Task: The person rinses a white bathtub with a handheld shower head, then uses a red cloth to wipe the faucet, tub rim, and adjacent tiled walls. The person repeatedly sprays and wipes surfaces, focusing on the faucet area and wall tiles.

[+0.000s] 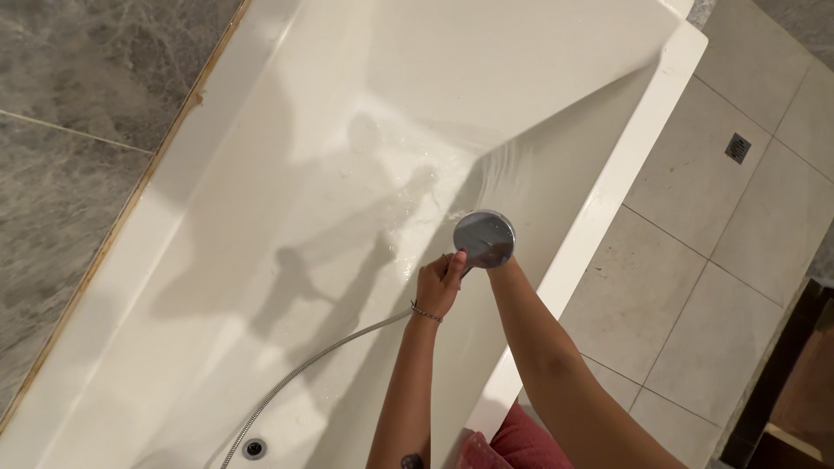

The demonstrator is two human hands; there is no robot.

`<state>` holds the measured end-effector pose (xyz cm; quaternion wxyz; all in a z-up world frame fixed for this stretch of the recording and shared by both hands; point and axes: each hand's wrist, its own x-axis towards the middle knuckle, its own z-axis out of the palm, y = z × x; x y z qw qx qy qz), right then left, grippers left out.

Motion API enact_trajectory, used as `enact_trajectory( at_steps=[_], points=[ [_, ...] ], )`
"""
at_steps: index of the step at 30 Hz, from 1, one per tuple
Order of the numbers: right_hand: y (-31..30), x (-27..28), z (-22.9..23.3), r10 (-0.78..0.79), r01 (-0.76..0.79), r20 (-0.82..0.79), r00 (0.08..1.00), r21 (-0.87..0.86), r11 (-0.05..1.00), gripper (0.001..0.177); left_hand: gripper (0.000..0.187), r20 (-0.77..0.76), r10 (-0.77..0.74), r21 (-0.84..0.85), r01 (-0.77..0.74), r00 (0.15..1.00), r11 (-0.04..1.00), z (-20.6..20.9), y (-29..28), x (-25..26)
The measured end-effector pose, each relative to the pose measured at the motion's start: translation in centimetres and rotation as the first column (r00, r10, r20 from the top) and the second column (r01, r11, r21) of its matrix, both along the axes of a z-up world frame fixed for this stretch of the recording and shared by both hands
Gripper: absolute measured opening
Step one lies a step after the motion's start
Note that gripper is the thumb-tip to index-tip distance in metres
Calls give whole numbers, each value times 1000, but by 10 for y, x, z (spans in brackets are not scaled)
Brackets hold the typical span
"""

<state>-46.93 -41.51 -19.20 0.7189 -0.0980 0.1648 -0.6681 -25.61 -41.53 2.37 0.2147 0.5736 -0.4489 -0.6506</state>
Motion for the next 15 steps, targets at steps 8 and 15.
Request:
enact_trajectory(
  at_steps=[8, 15],
  points=[
    [-25, -13, 2, -121, 99, 35, 992, 378, 921, 52, 68, 4, 48, 164, -48, 999, 985, -13, 11, 7],
    [-84, 5, 62, -219, 156, 122, 968, 391, 907, 44, 67, -1, 83, -54, -83, 997, 995, -14, 6, 8]
  ],
)
